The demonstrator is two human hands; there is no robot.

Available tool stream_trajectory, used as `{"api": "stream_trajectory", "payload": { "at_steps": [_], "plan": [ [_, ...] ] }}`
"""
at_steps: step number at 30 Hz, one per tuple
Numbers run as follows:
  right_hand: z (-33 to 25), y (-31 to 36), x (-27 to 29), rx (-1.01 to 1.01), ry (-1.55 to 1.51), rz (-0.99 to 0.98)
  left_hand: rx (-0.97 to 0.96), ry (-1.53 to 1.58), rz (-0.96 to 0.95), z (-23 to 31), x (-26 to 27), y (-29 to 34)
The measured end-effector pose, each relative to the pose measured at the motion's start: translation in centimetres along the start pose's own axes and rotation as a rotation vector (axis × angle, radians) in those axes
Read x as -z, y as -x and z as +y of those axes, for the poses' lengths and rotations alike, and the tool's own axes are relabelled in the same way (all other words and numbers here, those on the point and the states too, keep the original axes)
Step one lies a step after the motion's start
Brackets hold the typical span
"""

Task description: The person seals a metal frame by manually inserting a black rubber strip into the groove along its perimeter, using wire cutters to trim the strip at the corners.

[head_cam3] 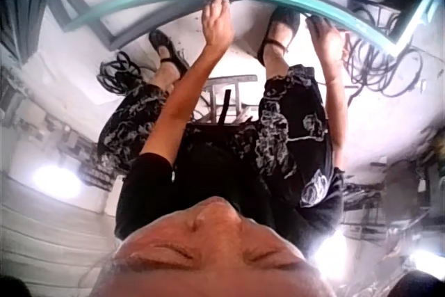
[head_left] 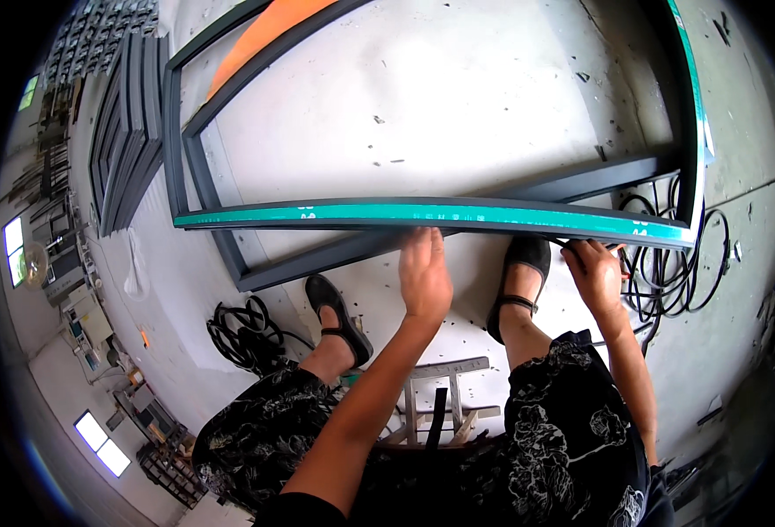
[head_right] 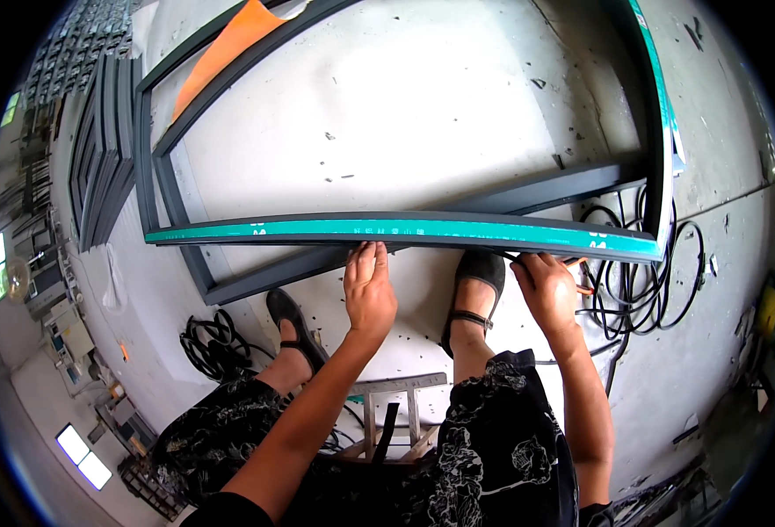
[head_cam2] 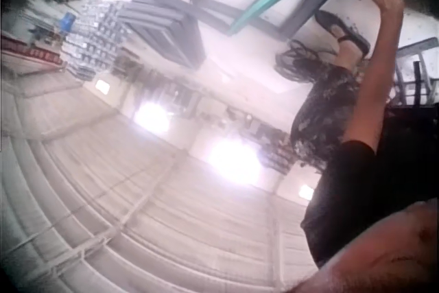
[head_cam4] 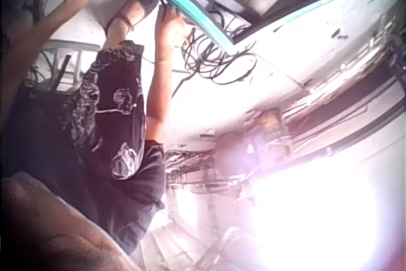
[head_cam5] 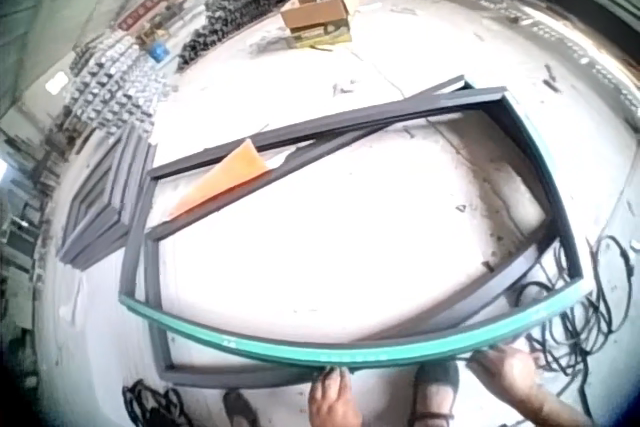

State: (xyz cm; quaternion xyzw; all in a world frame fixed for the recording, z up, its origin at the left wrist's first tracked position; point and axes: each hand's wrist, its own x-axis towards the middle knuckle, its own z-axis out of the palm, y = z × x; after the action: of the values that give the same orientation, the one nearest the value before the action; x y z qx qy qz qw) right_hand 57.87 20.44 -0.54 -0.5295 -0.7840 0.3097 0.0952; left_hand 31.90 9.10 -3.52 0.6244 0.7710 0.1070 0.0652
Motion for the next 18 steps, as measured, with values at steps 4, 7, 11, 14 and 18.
{"api": "stream_trajectory", "payload": {
  "at_steps": [4,7,11,14,18],
  "plan": [
    [-0.3,0.0,0.0,0.020,-0.007,-0.015,-0.006,-0.002,-0.024,1.3,-0.8,-0.5],
    [0.0,0.1,-0.3,-0.013,-0.023,-0.001,-0.081,-0.041,0.050,0.7,-1.7,-0.3],
    [0.3,-0.1,-1.2,-0.029,-0.034,0.010,-0.058,-0.020,0.012,0.7,-1.6,0.5],
    [0.5,-0.1,-1.1,-0.013,-0.027,0.038,0.008,0.054,-0.028,2.8,-0.7,-0.4],
    [0.6,0.2,-0.9,-0.003,-0.033,-0.003,-0.056,0.121,0.010,3.5,-1.8,-0.7]
  ]
}}
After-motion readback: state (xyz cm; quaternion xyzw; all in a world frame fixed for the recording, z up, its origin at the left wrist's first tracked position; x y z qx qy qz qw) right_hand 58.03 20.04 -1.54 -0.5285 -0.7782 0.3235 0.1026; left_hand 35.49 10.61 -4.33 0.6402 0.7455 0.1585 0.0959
